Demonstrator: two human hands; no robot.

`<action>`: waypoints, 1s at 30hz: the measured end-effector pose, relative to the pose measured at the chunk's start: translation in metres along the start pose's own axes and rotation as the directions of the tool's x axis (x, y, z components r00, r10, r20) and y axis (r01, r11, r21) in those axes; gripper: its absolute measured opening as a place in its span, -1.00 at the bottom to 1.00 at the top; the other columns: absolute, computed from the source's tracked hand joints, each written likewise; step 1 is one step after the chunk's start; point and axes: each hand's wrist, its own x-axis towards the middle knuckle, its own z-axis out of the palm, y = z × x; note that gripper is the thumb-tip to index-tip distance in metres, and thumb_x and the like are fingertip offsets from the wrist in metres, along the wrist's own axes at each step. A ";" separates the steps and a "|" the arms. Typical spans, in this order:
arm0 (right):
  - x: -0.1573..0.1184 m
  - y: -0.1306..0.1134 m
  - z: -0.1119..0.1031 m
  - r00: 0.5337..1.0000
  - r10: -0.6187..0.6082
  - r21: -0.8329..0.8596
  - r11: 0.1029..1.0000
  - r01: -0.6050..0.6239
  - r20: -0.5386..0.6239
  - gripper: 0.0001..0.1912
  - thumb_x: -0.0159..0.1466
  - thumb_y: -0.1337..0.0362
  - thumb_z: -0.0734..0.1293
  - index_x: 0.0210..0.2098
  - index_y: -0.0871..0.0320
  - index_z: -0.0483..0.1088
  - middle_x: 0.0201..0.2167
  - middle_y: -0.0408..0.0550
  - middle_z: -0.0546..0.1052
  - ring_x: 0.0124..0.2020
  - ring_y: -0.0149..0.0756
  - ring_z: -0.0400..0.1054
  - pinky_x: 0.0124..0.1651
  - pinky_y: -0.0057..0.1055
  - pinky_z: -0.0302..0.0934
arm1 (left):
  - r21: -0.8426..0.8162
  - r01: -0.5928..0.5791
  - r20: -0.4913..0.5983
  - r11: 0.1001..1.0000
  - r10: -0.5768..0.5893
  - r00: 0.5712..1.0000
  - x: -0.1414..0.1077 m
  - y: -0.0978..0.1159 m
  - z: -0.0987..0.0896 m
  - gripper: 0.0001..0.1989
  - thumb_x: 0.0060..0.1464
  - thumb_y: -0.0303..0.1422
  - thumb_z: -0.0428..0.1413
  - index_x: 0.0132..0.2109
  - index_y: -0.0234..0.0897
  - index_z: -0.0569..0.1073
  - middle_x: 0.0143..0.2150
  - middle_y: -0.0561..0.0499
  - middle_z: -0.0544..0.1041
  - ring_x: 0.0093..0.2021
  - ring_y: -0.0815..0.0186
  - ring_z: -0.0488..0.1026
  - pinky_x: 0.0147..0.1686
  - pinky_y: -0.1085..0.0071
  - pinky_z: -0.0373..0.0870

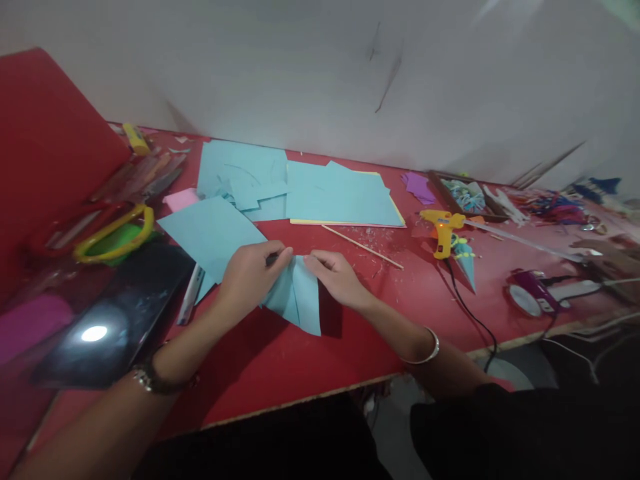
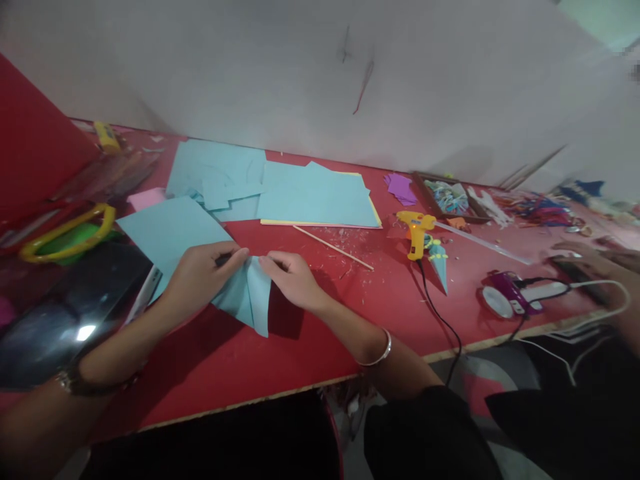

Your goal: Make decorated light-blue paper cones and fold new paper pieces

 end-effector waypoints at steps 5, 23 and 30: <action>0.000 0.000 0.000 1.000 -0.001 0.002 1.000 0.001 0.006 -0.63 0.18 0.10 0.13 -0.64 0.15 0.00 -0.63 -0.25 -0.01 -0.59 -0.52 -0.10 -0.53 -0.50 -0.15 | -0.005 0.005 0.017 1.000 -0.005 1.000 0.000 0.001 -0.001 -0.70 0.05 -0.26 -0.14 -0.59 -0.27 0.18 -0.65 0.13 0.14 -0.59 0.44 0.10 -0.55 0.47 -0.01; 0.000 -0.003 0.002 0.999 0.024 0.084 0.996 -0.027 0.036 -0.77 0.10 0.15 0.21 -0.56 0.16 0.19 -0.59 -0.22 0.19 -0.52 -0.48 0.08 -0.42 -0.49 0.01 | 0.244 0.053 -0.036 0.968 -0.046 0.998 0.001 -0.002 -0.005 -0.67 0.06 -0.19 -0.16 -0.53 -0.25 0.30 -0.63 0.09 0.24 -0.58 0.40 0.17 -0.55 0.48 -0.03; 0.000 -0.002 0.000 0.988 0.115 -0.008 0.993 -0.117 -0.100 -0.68 0.14 0.07 0.15 -0.59 0.19 0.17 -0.64 -0.22 0.13 -0.58 -0.51 -0.01 -0.53 -0.51 -0.09 | 0.299 0.069 -0.039 0.952 -0.060 0.997 0.001 -0.001 -0.012 -0.63 0.09 -0.18 -0.21 -0.45 -0.26 0.37 -0.61 0.04 0.33 -0.56 0.36 0.25 -0.55 0.47 -0.01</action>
